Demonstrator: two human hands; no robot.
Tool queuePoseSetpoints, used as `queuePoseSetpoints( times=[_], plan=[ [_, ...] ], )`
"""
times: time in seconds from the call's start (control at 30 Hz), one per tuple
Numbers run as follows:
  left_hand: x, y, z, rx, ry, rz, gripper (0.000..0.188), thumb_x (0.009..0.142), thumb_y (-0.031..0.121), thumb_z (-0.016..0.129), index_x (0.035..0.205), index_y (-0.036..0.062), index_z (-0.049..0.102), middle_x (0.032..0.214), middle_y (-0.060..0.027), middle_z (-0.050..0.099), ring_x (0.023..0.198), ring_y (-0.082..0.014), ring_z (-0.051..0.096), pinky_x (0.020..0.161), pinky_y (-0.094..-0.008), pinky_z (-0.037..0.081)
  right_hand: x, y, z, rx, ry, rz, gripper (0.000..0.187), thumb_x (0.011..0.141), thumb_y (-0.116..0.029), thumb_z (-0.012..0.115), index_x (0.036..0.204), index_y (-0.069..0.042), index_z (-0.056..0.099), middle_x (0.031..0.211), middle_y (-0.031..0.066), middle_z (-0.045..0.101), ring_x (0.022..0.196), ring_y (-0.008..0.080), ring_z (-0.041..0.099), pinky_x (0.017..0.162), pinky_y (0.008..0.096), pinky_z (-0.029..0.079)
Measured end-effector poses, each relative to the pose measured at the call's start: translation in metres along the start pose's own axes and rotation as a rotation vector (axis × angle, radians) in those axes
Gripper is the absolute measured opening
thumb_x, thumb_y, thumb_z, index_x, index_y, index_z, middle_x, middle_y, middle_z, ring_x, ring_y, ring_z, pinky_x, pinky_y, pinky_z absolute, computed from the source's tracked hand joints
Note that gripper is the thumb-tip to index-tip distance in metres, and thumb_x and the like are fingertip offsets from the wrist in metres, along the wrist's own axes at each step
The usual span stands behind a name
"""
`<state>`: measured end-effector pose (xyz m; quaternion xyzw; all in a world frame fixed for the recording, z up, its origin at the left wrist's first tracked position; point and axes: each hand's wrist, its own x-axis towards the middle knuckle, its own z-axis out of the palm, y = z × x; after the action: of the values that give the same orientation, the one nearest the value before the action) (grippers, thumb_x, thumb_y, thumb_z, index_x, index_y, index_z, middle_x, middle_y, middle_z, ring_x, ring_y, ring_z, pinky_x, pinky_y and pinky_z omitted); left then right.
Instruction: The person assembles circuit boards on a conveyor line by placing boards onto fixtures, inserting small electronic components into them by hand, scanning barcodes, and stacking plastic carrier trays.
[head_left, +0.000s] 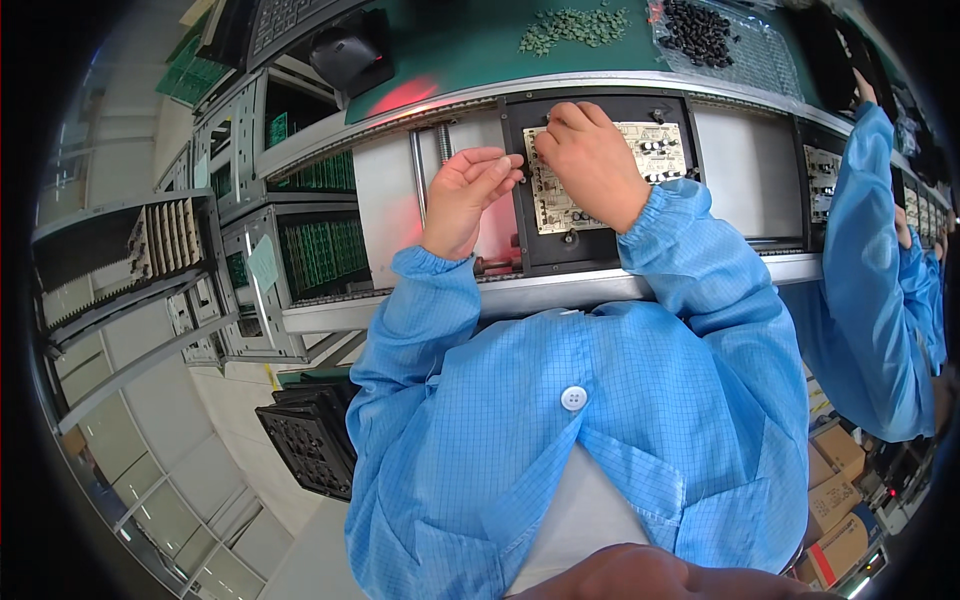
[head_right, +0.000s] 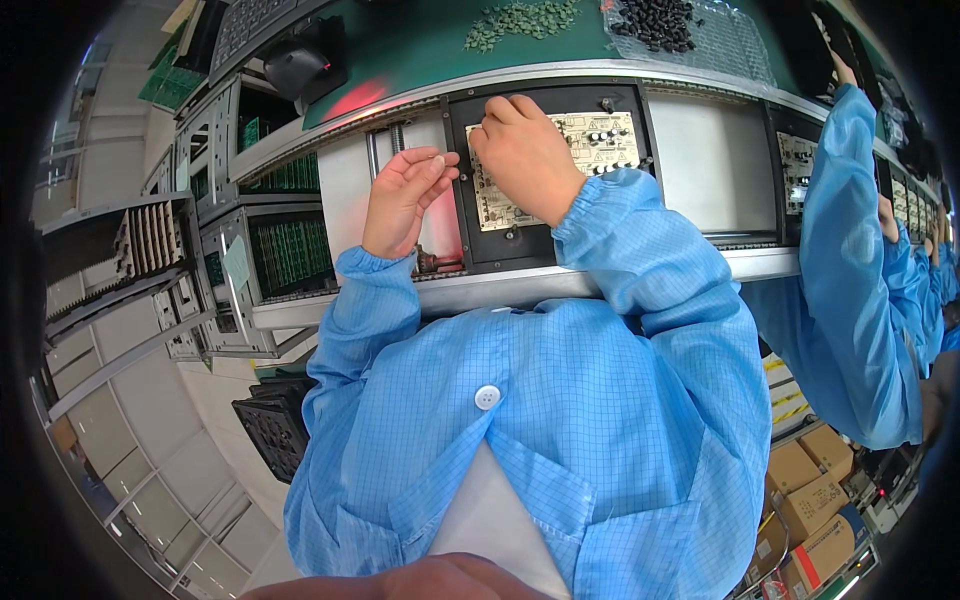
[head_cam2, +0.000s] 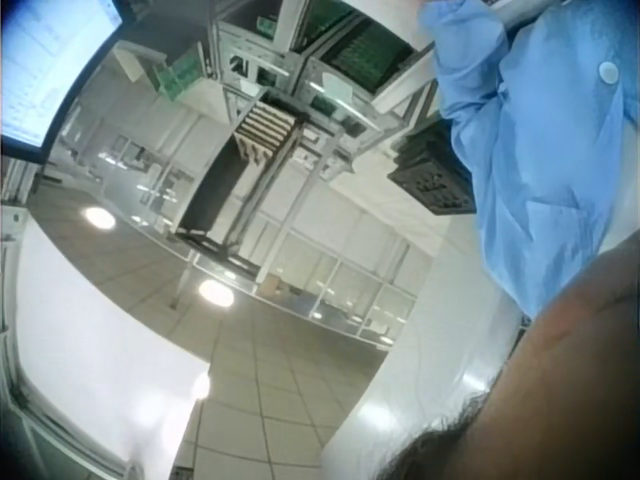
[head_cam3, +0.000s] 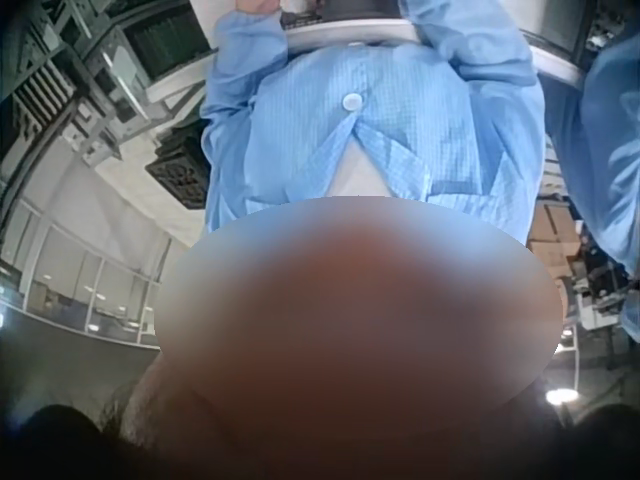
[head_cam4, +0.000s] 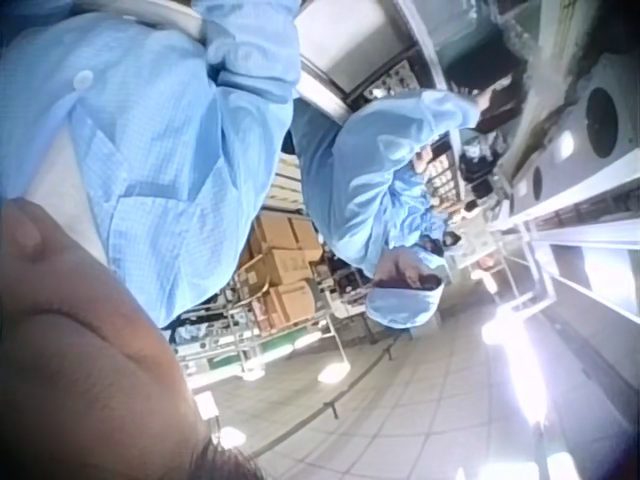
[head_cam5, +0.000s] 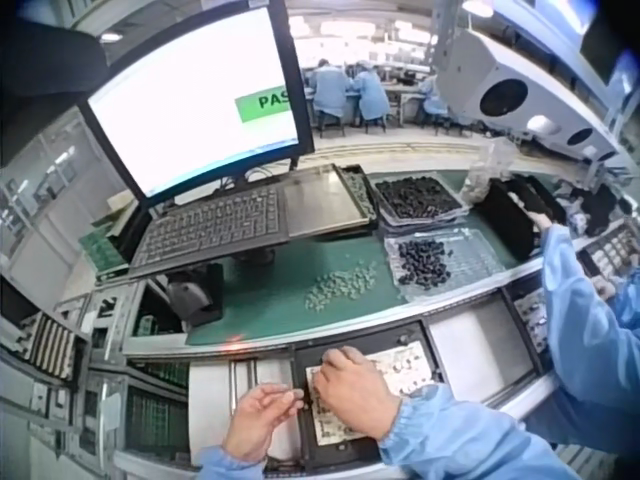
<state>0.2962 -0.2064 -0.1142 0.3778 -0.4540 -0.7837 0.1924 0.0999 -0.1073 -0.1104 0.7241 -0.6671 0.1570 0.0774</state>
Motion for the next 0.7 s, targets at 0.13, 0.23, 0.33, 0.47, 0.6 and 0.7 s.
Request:
queuePoseSetpoints(
  times=[0.13,0.23,0.33,0.47,0.6,0.7],
  plan=[
    [0.000,-0.001,0.002,-0.012,-0.014,0.015,0.022,0.104,0.009,0.068,0.123,-0.0002,0.060,0.121,-0.0177,0.075,0.106,-0.0205,0.074,0.095,-0.0292,0.059,-0.001,-0.005,0.000,-0.087,-0.016,-0.026,0.011,0.083,-0.017,0.065,0.090,-0.009,0.068,0.099,0.0054,0.071,0.117,0.0249,0.060,0.104,0.0394,0.047],
    [-0.002,-0.003,0.003,-0.043,-0.022,0.024,0.020,0.106,0.009,0.065,0.122,-0.0003,0.059,0.122,-0.0190,0.074,0.107,-0.0216,0.074,0.095,-0.0299,0.059,-0.004,0.000,0.000,-0.056,0.025,-0.022,0.008,0.083,-0.017,0.068,0.087,-0.010,0.069,0.099,0.0043,0.072,0.115,0.0246,0.062,0.103,0.0401,0.048],
    [-0.002,-0.007,0.008,-0.063,-0.020,0.031,0.019,0.106,0.010,0.064,0.122,-0.0003,0.058,0.121,-0.0192,0.073,0.108,-0.0226,0.073,0.097,-0.0313,0.059,-0.010,0.003,-0.008,0.183,0.129,0.081,0.007,0.082,-0.016,0.074,0.087,-0.012,0.071,0.098,0.0027,0.072,0.110,0.0252,0.064,0.098,0.0410,0.049],
    [-0.006,-0.017,0.014,-0.063,-0.044,0.045,0.018,0.107,0.010,0.064,0.120,0.0000,0.058,0.119,-0.0173,0.073,0.108,-0.0214,0.073,0.098,-0.0322,0.059,-0.018,-0.006,-0.016,0.540,0.249,0.111,0.014,0.080,-0.014,0.082,0.090,-0.013,0.072,0.097,0.0022,0.071,0.104,0.0270,0.065,0.091,0.0418,0.050],
    [-0.009,-0.022,0.023,-0.013,-0.102,0.051,0.018,0.107,0.011,0.064,0.120,0.0003,0.059,0.119,-0.0152,0.074,0.106,-0.0188,0.073,0.098,-0.0317,0.059,-0.026,-0.010,-0.023,0.403,0.293,0.067,0.015,0.082,-0.015,0.082,0.091,-0.012,0.071,0.097,0.0025,0.071,0.102,0.0271,0.065,0.090,0.0414,0.050],
    [-0.009,-0.014,0.028,0.006,-0.051,0.062,0.018,0.105,0.008,0.066,0.118,-0.0021,0.060,0.117,-0.0164,0.075,0.101,-0.0184,0.073,0.094,-0.0302,0.060,-0.037,-0.005,-0.022,0.399,0.323,0.071,0.016,0.084,-0.014,0.081,0.094,-0.010,0.070,0.096,0.0051,0.071,0.097,0.0291,0.066,0.087,0.0417,0.051]
  ],
)
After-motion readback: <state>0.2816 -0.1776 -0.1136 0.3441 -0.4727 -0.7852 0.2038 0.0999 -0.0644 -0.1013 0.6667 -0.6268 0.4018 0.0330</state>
